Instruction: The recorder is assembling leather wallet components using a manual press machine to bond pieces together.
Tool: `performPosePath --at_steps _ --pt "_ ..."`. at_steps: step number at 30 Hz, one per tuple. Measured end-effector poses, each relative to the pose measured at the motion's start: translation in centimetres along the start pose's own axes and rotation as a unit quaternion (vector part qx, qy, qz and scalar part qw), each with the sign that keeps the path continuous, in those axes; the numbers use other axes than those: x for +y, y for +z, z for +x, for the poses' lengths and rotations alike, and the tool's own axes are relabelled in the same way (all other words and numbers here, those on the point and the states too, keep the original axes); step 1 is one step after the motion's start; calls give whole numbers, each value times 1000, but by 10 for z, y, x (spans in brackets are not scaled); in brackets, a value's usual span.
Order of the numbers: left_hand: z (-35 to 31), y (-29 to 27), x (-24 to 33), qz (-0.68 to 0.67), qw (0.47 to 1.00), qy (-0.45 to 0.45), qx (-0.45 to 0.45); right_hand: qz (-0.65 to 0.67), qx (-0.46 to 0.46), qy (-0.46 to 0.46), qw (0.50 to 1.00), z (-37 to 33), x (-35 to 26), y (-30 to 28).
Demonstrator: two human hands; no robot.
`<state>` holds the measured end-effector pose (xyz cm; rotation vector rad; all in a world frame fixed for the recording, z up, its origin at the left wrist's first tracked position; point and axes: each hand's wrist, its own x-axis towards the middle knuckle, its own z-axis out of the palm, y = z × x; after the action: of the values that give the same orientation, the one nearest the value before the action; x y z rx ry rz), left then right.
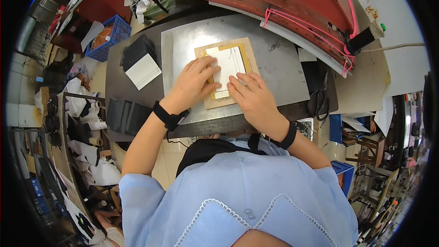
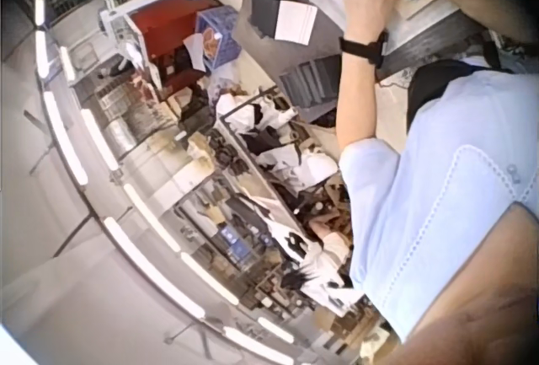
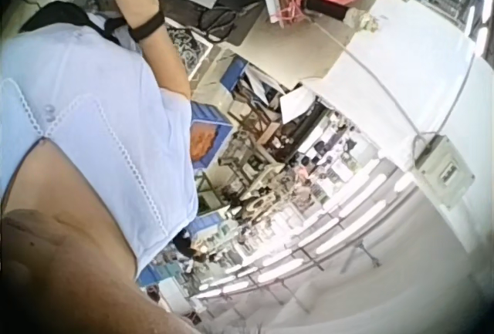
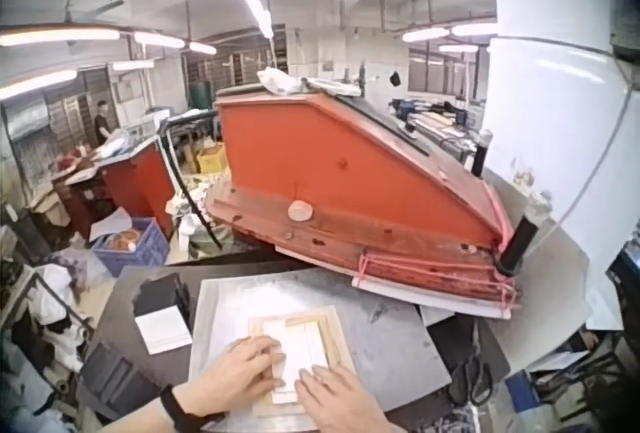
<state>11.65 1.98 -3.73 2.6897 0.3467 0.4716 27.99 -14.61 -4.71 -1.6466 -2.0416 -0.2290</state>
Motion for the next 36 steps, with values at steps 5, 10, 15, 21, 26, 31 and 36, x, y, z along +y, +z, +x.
performPosePath --at_steps 5,10,15,21,26,31,36 --pt "0 -7 3 40 999 12 -24 57 131 107 984 -14 49 -40" --pt "1 -10 5 50 998 4 -27 -55 454 368 810 -44 140 -158" --pt "3 -22 12 21 998 -6 64 331 381 353 788 -39 206 -176" --pt "-47 -65 50 53 990 -28 127 313 423 337 781 -35 204 -159" --pt "-61 -50 94 -104 992 15 73 294 402 358 790 -37 171 -156" --pt "-36 -36 131 -236 966 80 62 268 326 366 830 -36 69 -148" --pt "-6 -44 160 -322 937 97 91 288 179 285 897 -55 11 -165"
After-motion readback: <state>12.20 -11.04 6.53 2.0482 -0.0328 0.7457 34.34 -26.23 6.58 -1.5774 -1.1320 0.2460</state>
